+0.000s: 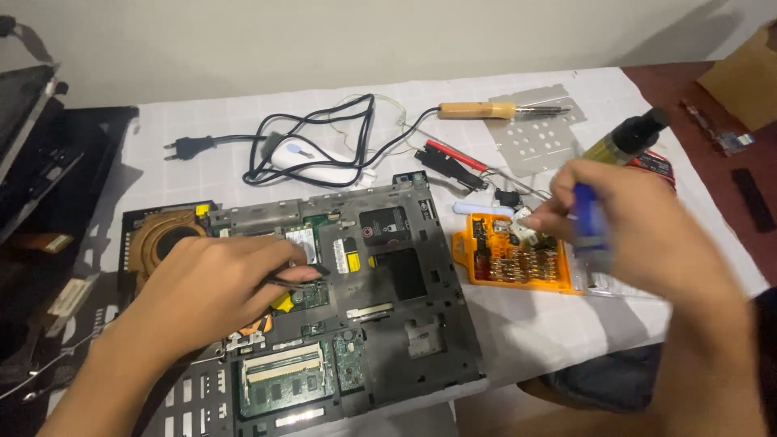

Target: Disassembling and repairing internal components of a laptop, including removing screws and manipulating small antenna wires with tweezers.

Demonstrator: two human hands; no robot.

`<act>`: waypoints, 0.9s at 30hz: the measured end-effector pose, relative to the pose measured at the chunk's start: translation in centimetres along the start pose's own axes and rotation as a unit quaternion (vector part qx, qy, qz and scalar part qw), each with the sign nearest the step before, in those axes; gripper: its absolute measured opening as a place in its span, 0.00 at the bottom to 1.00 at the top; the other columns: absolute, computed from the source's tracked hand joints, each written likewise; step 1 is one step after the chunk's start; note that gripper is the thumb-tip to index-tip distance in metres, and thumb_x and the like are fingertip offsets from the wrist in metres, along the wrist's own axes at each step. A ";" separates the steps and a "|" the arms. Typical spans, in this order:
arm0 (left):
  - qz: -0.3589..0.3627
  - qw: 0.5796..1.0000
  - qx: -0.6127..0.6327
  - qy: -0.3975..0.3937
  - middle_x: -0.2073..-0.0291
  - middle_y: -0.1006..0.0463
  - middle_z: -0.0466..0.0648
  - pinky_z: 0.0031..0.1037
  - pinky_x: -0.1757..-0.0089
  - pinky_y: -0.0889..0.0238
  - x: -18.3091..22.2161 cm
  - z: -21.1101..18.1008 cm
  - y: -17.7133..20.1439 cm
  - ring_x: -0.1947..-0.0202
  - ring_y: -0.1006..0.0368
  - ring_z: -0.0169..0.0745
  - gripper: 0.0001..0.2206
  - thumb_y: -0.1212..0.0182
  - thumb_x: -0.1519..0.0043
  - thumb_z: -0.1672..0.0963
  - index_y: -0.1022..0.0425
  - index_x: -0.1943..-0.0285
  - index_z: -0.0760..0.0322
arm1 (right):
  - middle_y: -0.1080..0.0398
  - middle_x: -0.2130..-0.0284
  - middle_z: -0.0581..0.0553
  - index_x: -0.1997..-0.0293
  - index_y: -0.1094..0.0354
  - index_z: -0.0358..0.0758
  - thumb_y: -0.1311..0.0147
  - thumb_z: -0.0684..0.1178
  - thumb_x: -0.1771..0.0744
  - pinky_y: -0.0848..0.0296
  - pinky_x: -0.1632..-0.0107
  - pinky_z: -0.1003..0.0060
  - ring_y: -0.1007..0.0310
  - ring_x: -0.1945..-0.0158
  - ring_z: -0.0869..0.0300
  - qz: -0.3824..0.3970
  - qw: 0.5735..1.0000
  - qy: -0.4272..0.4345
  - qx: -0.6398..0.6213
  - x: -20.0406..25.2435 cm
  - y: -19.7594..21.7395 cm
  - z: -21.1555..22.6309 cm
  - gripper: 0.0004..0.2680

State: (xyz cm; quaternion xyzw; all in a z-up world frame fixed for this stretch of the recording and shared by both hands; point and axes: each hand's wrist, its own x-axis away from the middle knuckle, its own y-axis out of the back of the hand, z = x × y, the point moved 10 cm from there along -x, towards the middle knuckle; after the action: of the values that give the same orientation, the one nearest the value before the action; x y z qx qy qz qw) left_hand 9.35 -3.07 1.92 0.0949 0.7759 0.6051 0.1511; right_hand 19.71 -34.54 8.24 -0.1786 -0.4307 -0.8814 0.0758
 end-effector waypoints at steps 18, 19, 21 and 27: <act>-0.124 0.984 0.118 -0.050 0.69 0.13 0.35 0.25 0.80 0.35 0.4 -1.5 4.3 0.88 0.31 0.29 0.21 0.36 0.38 0.51 0.28 0.35 0.48 | 0.23 0.69 0.36 0.72 0.45 0.41 0.43 0.33 0.33 0.18 0.64 0.82 0.19 0.64 0.58 0.254 0.791 0.445 -0.335 3.2 -8.6 13.6 0.13; -0.125 0.984 0.118 -0.049 0.69 0.13 0.35 0.25 0.80 0.35 0.4 -1.4 4.3 0.88 0.31 0.29 0.21 0.36 0.38 0.51 0.28 0.35 0.48 | 0.23 0.69 0.36 0.72 0.45 0.41 0.43 0.33 0.33 0.18 0.64 0.82 0.19 0.64 0.58 0.255 0.790 0.446 -0.334 2.5 -9.6 13.7 0.13; -0.113 0.980 0.163 -0.006 0.66 0.12 0.31 0.25 0.81 0.31 0.3 -0.4 3.8 0.90 0.31 0.28 0.27 0.41 0.37 0.49 0.39 0.26 0.46 | 0.23 0.70 0.40 0.72 0.46 0.44 0.41 0.37 0.32 0.22 0.67 0.85 0.21 0.68 0.63 0.249 0.783 0.478 -0.311 1.6 -11.6 14.2 0.13; -0.196 0.964 0.178 -0.032 0.73 0.15 0.43 0.13 0.87 0.34 0.7 0.5 4.3 0.89 0.30 0.24 0.17 0.43 0.33 0.53 0.27 0.36 0.60 | 0.24 0.71 0.39 0.71 0.49 0.42 0.42 0.34 0.34 0.22 0.59 0.73 0.20 0.64 0.60 0.253 0.822 0.393 -0.325 0.8 -15.8 14.5 0.14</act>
State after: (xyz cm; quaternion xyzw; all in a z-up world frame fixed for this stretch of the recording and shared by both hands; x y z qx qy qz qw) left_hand 8.74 -1.36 5.85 -0.0142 0.8690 0.4129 0.2722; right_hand 18.09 -13.41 5.15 0.0659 0.0075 -0.9154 0.3970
